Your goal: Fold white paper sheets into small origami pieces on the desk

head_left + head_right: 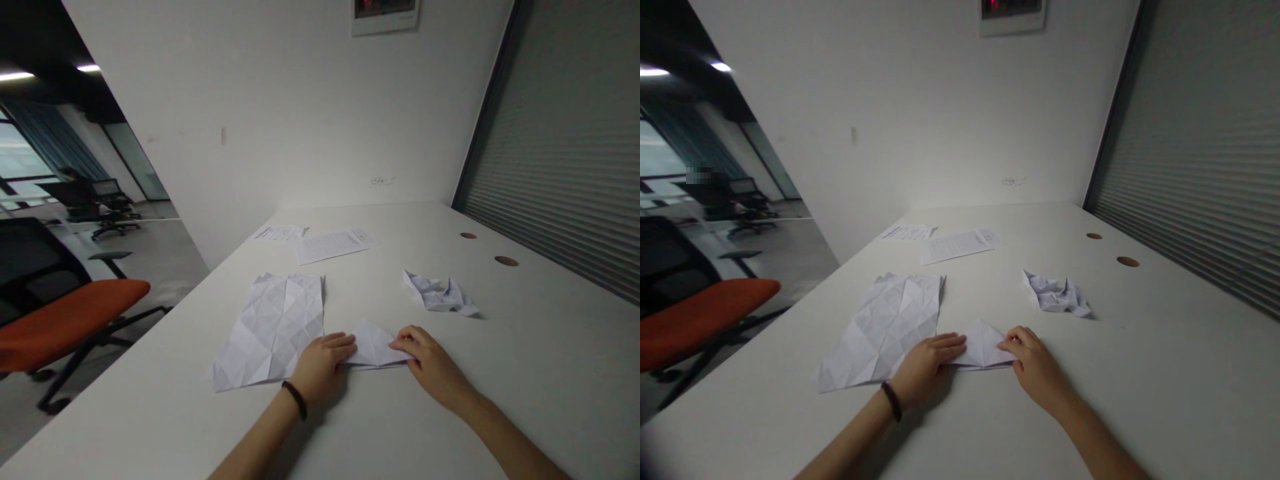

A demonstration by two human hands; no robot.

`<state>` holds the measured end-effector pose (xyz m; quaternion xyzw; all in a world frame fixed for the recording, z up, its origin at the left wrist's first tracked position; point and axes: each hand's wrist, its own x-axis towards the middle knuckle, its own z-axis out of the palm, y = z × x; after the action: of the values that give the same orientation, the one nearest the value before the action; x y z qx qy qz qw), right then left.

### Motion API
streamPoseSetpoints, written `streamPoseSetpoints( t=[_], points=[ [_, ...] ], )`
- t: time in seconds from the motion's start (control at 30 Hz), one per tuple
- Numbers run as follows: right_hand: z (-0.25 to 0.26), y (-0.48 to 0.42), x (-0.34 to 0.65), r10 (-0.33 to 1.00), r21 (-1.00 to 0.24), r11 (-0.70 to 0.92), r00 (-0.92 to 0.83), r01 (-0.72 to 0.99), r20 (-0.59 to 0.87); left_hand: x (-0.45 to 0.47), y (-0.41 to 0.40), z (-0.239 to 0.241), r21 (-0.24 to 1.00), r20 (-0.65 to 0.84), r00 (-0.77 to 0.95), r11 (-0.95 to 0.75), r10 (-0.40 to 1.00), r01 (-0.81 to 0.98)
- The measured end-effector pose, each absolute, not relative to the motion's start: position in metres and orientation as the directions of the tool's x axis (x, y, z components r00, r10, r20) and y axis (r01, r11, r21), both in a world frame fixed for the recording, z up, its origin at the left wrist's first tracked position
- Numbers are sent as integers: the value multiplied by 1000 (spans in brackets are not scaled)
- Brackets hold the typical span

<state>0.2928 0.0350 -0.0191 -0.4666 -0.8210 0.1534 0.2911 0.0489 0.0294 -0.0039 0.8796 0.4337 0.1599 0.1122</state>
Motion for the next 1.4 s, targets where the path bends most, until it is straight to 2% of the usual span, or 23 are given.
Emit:
streamPoseSetpoints(
  t=[0.13, 0.23, 0.4, 0.6, 0.83, 0.93, 1.1, 1.4],
  points=[
    [-15, 32, 298, 845, -510, 534, -450, 674, 290, 51, 22, 0, 323, 175, 565, -589, 806, 741],
    [-14, 31, 300, 834, -512, 545, -490, 664, 252, 58, 18, -1, 358, 210, 523, -563, 826, 745],
    [-20, 36, 296, 863, -531, 504, -426, 681, 271, 65, 20, -9, 371, 230, 461, -515, 857, 773],
    [-25, 38, 296, 893, -551, 450, -371, 703, 257, 66, 17, -4, 280, 172, 504, -533, 846, 798],
    [-18, 29, 284, 862, -457, 508, -433, 731, 264, 71, 13, -1, 284, 167, 556, -580, 814, 764],
    [-18, 26, 282, 827, -410, 560, -521, 720, 213, 73, 11, -3, 288, 180, 573, -600, 800, 747],
    [-20, 24, 283, 779, -405, 598, -620, 692, 91, 74, 10, -7, 290, 166, 613, -632, 773, 719],
    [-26, 24, 285, 814, -401, 564, -567, 722, 124, 72, 15, -13, 243, 161, 589, -610, 792, 754]
  ],
)
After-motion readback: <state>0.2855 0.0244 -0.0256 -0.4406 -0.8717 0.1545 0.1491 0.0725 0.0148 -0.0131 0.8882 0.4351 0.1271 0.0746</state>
